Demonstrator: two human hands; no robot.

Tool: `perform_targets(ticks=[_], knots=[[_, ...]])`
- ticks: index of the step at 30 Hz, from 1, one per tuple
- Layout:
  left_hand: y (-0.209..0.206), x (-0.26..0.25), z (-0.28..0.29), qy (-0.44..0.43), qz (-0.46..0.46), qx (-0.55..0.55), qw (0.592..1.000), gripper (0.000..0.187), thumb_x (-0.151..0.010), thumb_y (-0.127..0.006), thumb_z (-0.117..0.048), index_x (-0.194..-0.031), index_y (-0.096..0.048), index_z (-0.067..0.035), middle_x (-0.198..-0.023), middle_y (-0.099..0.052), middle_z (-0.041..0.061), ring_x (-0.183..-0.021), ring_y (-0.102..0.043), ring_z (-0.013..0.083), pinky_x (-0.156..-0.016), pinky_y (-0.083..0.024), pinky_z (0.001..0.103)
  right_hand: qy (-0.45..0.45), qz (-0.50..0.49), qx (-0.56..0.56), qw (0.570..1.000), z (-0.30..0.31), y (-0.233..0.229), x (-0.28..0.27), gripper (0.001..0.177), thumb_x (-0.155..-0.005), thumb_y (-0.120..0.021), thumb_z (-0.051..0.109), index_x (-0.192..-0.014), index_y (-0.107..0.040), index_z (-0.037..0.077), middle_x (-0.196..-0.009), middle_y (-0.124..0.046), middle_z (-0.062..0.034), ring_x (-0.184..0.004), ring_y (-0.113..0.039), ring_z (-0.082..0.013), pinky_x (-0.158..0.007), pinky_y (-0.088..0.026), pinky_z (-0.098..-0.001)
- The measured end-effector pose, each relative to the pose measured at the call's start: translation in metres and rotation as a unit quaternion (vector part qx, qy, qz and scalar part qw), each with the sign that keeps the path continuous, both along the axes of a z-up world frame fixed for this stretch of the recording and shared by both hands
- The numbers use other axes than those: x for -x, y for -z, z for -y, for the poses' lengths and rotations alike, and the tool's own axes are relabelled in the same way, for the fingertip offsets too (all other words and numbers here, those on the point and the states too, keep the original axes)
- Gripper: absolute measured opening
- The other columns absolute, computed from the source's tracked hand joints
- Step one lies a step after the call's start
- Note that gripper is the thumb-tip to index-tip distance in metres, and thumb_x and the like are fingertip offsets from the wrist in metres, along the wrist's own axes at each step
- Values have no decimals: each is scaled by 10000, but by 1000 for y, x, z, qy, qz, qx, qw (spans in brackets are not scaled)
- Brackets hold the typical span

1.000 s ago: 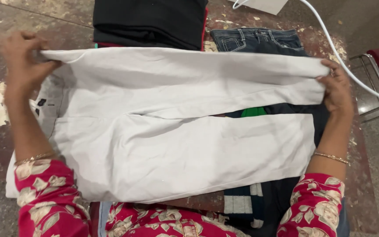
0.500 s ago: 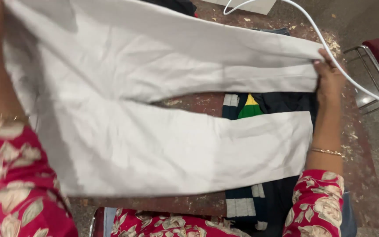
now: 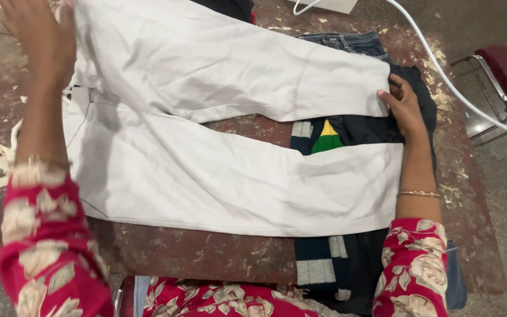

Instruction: The person folds a black garment on a worn table, smoothing it flat and folding it into a compact rectangle, then places it on a stack of folded clothes. They then pick up a white pair of trousers, lay it out, align the legs and begin folding it.

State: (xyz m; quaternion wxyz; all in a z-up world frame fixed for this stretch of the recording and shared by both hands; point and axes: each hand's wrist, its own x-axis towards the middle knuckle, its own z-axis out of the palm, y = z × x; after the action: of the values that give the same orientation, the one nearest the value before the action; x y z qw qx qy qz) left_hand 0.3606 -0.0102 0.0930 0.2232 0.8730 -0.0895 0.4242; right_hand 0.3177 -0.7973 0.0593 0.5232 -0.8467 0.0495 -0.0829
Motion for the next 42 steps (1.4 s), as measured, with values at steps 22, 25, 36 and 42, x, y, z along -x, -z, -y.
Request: perform_targets(ticks=[22, 25, 36, 42], knots=[[81, 302, -32, -237, -381, 89, 889, 587, -969, -775, -422, -1209, -569, 72, -1145, -645, 302, -1105, -597, 453, -1179, -338, 647, -119, -375, 397, 829, 38, -67, 79, 582, -671, -895, 492, -1112, -789, 126, -1028, -775, -93, -1003, -731, -244, -930, -529, -397], [74, 301, -26, -147, -252, 349, 891, 536, -983, -732, -335, -1314, -524, 32, -1194, -613, 232, -1072, -588, 374, -997, -464, 529, -105, -358, 390, 842, 33, -72, 83, 515, -698, -878, 476, -1086, -838, 140, -1033, -798, -77, -1008, -725, -224, -939, -511, -387], [90, 320, -69, 20, -147, 615, 774, 408, -1018, -609, -219, -1367, -552, -16, -1388, -615, 140, -1278, -640, 209, -1139, -508, 324, -68, -114, 223, 966, 16, -97, 93, 584, -866, -752, 546, -1201, -751, 68, -1073, -767, -93, -951, -730, -182, -876, -587, -371], [94, 328, -63, -19, -133, 516, 846, 519, -1025, -707, -43, -1487, -471, -36, -1401, -583, 171, -1259, -636, 231, -1077, -527, 313, -49, -369, 357, 857, 13, -87, 91, 772, -694, -815, 624, -1193, -785, 36, -1128, -797, -165, -1030, -753, -270, -934, -595, -401]])
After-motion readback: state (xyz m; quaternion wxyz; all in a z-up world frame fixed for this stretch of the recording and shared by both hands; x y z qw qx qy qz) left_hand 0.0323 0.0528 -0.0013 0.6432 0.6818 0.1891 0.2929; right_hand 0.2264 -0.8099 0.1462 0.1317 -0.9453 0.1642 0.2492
